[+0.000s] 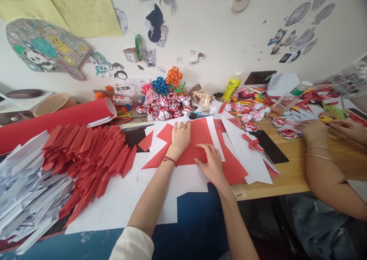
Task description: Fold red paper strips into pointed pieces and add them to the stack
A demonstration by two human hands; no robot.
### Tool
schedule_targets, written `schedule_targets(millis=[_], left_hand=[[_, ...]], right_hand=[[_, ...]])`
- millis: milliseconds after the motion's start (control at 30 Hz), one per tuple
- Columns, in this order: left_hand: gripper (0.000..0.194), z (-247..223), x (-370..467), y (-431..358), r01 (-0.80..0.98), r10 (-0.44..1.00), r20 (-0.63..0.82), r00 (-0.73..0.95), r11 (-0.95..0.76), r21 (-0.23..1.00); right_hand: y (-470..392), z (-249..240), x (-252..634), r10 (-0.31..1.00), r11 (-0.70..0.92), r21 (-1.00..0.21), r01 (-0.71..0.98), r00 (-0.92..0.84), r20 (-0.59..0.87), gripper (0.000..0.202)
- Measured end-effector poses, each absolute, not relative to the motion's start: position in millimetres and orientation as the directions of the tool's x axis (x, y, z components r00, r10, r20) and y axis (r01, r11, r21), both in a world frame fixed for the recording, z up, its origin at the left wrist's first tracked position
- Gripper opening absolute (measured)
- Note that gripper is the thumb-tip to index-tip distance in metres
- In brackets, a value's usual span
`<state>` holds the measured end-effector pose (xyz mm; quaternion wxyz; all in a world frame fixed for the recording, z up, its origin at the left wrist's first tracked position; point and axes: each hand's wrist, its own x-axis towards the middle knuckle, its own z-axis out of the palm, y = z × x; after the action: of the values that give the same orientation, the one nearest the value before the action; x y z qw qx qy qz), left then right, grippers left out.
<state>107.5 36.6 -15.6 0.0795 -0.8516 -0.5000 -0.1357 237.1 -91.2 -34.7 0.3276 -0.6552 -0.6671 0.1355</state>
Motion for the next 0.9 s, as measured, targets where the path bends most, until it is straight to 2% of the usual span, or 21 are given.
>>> schedule_targets(millis=[400,700,900], left_hand=[[0.046,-16,73,15,0.849,0.801,0.307,0.514,-0.525,-0.052],[0.046,-14,40,-27,0.878,0.830,0.308,0.466,-0.477,-0.044],[0.046,-13,19,-74,0.925,0.870,0.322,0.374,-0.376,-0.056]], right_hand=[[-96,-36,237,0.951,0.183,-0.425,0.887,-0.051,0.304,0.043],[-97,-39,235,0.942,0.189,-0.398,0.898,-0.050,0.333,0.042],[-97,-42,235,0.934,0.196,-0.389,0.900,-0.051,0.353,0.040]])
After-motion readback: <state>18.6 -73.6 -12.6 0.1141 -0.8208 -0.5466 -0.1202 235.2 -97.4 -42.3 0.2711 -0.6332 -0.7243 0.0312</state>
